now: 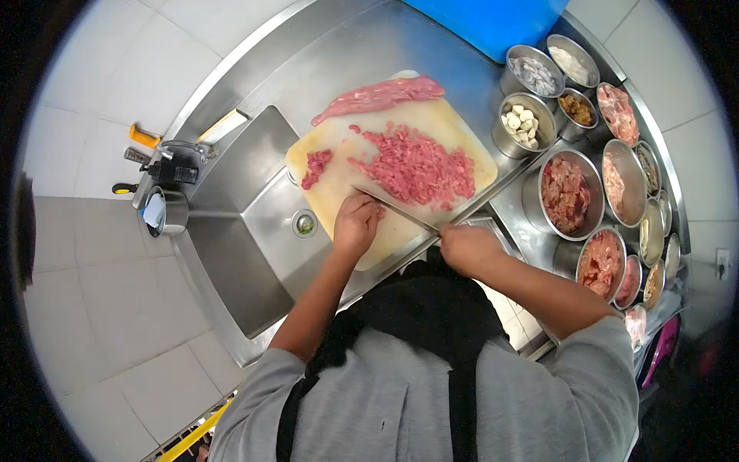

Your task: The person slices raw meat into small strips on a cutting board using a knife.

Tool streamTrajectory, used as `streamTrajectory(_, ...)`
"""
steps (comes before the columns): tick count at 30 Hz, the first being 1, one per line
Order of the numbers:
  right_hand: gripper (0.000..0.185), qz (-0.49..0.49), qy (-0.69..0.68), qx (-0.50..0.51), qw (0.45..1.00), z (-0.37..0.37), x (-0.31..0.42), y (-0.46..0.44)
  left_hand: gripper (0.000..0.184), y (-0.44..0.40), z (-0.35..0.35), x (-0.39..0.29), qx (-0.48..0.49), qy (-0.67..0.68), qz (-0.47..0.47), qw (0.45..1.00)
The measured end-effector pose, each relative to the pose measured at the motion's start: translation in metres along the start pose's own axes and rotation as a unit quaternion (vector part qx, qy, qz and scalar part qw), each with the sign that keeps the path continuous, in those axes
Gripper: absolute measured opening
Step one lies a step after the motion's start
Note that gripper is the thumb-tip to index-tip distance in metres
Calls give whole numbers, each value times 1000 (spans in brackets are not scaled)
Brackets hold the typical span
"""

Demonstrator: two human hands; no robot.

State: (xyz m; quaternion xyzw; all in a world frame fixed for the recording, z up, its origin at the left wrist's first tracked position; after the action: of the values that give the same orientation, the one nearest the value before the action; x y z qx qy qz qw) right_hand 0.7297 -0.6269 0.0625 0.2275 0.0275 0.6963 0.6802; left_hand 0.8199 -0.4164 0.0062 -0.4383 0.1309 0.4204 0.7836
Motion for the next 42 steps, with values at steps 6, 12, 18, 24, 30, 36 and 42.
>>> streamTrajectory(6,25,45,-80,-97,991,-25,26,-52,8,3,6,-5,7,21,0,1000)
streamTrajectory(12,27,8,-7,13,1000,15,10,1,5,-7,19,-4,-16,3,16,1000)
streamTrajectory(18,26,4,-53,-13,999,-29,22,-39,7,2,7,4,-23,0,-16,1000)
streamTrajectory(24,26,36,-28,-52,998,17,25,-13,7,-3,17,-5,-25,-5,10,1000)
streamTrajectory(30,24,26,-21,-16,999,-28,12,-10,8,9,7,-2,-20,-5,-5,1000)
streamTrajectory(36,25,83,-32,-89,992,-7,29,-44,10,6,12,-9,-20,5,-3,1000)
streamTrajectory(42,28,19,1,39,999,3,15,3,11,13,9,-10,-21,-1,36,999)
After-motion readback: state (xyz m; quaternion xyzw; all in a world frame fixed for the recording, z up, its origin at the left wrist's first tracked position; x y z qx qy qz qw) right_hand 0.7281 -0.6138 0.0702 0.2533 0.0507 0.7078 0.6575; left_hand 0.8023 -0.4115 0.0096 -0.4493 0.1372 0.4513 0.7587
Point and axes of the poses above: each hand's wrist, its own y-axis away from the middle knuckle, its own z-axis out of the back of the hand, x = y × z, the point moved 5 cm from there along -y, towards the middle knuckle, and after that the axes turned 13 degrees about -x, right-handed, at the moved point
